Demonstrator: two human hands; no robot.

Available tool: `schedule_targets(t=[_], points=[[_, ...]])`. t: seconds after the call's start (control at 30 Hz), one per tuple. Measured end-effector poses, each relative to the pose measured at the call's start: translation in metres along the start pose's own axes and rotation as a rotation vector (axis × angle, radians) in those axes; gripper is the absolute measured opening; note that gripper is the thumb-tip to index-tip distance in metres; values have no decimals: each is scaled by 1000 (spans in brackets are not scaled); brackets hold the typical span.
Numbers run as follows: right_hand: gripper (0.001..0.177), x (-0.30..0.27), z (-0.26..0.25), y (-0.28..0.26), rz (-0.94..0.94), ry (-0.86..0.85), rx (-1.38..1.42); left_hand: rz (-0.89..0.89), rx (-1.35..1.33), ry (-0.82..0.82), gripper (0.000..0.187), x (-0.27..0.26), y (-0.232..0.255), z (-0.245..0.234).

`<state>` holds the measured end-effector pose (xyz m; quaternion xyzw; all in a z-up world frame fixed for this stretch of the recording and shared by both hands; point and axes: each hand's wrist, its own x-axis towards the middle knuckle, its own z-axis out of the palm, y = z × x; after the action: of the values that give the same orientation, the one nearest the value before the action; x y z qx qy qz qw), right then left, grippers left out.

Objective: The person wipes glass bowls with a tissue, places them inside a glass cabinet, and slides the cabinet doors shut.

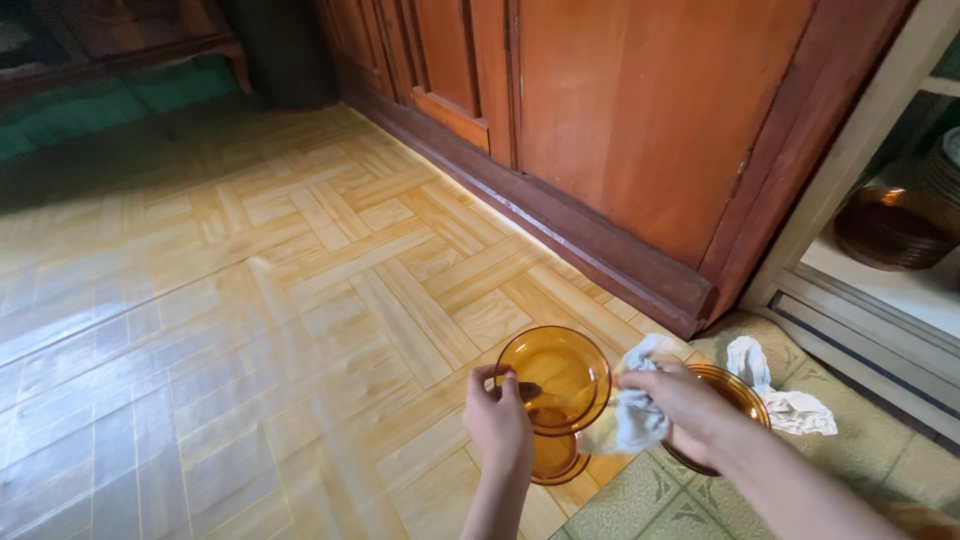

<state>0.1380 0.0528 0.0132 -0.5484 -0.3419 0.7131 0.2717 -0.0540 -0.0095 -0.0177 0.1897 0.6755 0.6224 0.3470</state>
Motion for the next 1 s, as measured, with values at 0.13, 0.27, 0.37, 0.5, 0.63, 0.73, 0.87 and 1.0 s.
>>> schedule_targets(t=[0.13,0.27,0.37,0.5,0.63,0.73,0.87,1.0], points=[[34,-8,1,-8,-68,92,-305,34,224,84,12,-9,10,-13],[47,4,8,0,-78,34,-588,11,161,44,11,-11,8,-15],[27,32,9,18,-157,104,-896,147,282,0,12,-7,-4,-17],[30,64,1,42,-223,141,-1063,266,532,-13,16,13,-32,-20],[27,84,-1,61,-314,203,-1177,288,619,41,17,28,-52,-31],[30,93,2,76,-321,204,-1174,147,725,39,18,34,-48,-34],[29,102,5,81,-379,211,-1087,260,613,179,21,30,-41,-30],[33,97,16,74,-434,235,-1071,-65,392,-42,25,37,-36,-22]])
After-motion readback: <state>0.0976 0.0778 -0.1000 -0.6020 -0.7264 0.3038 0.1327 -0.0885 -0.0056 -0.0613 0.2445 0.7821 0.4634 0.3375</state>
